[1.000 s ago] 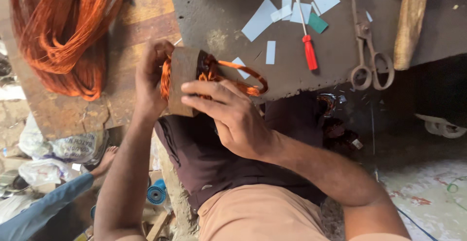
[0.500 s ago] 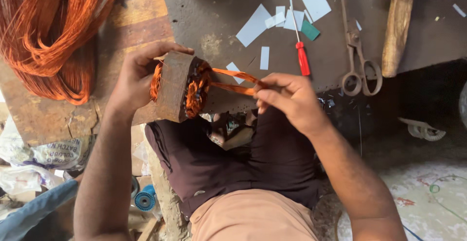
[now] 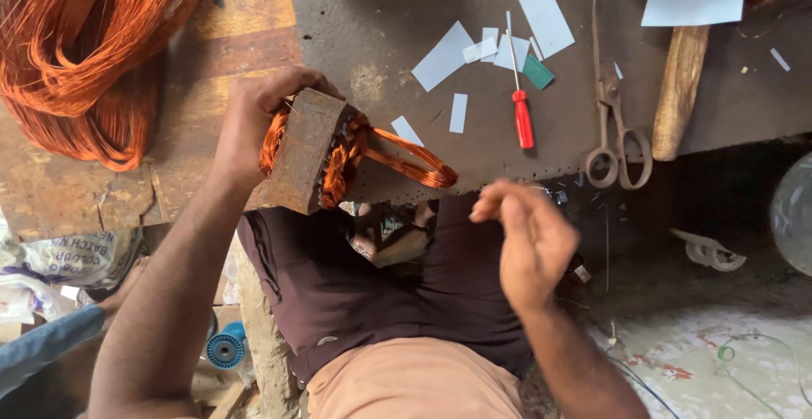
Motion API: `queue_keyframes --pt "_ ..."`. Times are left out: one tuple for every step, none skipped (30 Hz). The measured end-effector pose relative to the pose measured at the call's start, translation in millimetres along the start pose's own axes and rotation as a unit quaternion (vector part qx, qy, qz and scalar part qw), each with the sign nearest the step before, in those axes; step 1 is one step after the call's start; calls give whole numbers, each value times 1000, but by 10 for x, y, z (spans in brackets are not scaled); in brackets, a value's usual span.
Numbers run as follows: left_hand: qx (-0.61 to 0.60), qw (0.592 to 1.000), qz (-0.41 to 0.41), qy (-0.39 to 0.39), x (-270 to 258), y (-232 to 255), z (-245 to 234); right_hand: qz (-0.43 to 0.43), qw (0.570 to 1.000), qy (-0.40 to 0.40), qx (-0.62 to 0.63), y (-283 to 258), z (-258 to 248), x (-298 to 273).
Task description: The person winds copper wire around a rectangular metal core, inserting small white paper strips between layers for insulation. They use their hands to guide the wire and occasionally use a screwdriver to adjust the winding.
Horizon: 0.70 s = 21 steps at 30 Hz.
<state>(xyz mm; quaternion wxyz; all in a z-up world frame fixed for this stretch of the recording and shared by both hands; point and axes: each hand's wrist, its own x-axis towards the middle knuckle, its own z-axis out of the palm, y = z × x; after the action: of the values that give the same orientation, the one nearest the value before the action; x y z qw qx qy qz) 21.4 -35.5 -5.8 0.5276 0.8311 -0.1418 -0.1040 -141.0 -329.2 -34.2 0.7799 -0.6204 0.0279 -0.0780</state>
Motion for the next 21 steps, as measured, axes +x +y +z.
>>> queue_keyframes --pt "28 999 33 4 -6 5 2 1 997 12 80 33 51 -77" --pt "57 996 65 6 -22 9 -1 51 987 -16 154 77 125 -133" --pt "86 992 96 8 -40 12 3 101 968 -43 226 116 239 -186" --pt "87 991 103 15 -30 14 5 146 941 -67 297 139 355 -206" --pt "88 990 110 21 -29 14 12 152 932 -59 323 146 444 -177" --pt "91 989 114 31 -52 11 16 161 921 -55 350 158 519 -96" --pt "86 991 99 33 -73 4 22 169 909 -50 377 154 563 7" --pt "80 992 86 36 -70 -6 38 150 904 -46 398 147 574 142" --pt "74 994 74 39 -67 -14 52 130 897 -41 419 146 584 282" --pt "68 995 62 43 -69 -20 74 111 890 -37 440 137 593 384" --pt "63 996 50 47 -70 -21 96 117 880 -30 459 126 600 450" --pt "58 996 38 52 -63 -14 92 123 869 -25 479 122 609 518" --pt "60 996 38 46 -53 -4 76 128 857 -20 499 123 618 567" --pt "60 997 34 40 -58 5 80 130 849 -44 510 122 610 592" --pt "61 997 31 34 -54 16 82 131 841 -68 521 117 594 622" --pt "71 996 43 22 -40 32 77 133 832 -93 531 99 574 657" --pt "81 995 55 10 -11 48 71 125 848 -143 494 58 535 700" --pt "91 994 63 0 1 65 75 120 861 -194 455 -6 478 743" --pt "90 993 81 -11 37 79 89 114 869 -244 415 -71 439 789" --pt "92 991 92 -25 46 90 90 -37 918 -359 165 -130 426 788" --pt "93 990 103 -39 38 102 75 -187 873 -439 -98 -193 396 798"
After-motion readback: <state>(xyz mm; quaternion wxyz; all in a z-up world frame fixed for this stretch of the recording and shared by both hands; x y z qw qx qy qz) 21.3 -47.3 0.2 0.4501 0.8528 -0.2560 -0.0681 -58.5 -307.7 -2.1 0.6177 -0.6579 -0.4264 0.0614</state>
